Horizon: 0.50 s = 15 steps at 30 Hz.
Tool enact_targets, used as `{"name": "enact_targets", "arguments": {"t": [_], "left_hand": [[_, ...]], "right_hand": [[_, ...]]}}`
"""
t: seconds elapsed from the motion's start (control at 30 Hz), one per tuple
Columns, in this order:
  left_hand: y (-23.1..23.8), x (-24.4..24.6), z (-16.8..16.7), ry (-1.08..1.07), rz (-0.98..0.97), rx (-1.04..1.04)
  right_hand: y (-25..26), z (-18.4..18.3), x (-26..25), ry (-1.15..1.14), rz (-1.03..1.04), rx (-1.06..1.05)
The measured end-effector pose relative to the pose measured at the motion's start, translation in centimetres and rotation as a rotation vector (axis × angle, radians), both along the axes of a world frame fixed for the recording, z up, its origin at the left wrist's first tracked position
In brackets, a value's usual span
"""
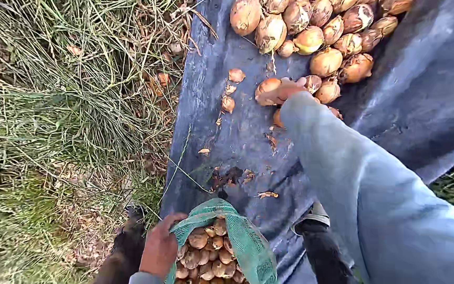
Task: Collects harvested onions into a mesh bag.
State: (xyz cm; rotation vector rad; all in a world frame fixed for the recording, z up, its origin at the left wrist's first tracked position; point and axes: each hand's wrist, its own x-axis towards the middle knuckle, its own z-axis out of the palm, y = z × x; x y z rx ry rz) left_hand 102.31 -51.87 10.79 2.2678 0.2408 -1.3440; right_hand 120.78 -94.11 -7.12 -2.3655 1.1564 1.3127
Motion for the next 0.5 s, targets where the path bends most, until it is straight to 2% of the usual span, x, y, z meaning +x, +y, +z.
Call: {"name": "enact_targets", "arguments": {"t": [0.03,0.13,0.2,0.27,0.33,0.4,0.47,0.5], "left_hand": [[0.1,0.1,0.0,0.006,0.000,0.016],[0.4,-0.2,-0.1,0.003,0.007,0.018],[0.3,-0.3,-0.3,-0.001,0.019,0.006],[0.6,-0.5,-0.1,0.015,0.018,0.006],[0.7,-0.5,-0.2,0.020,0.015,-0.002],[0.5,-0.6,-0.3,0.013,0.003,-0.016],[0.3,-0.4,-0.1,0.026,-0.012,-0.032],[0.2,-0.2,0.0,0.034,-0.013,-0.042]], "right_hand": [[0.3,-0.3,0.6,0.075,0.017,0.017],[-0.9,0.0,0.8,0.106,0.075,0.096],[-2.2,0.7,-0.2,0.033,0.034,0.110],[-1.5,1.8,-3.7,-0.166,0.033,0.104],[2.1,6.2,-8.7,-0.386,0.088,0.121],[7.8,12.3,-15.5,-0.441,0.149,0.281],[12.7,16.9,-21.8,-0.183,0.187,0.627],[13.5,17.5,-23.5,-0.083,0.210,0.764]]}}
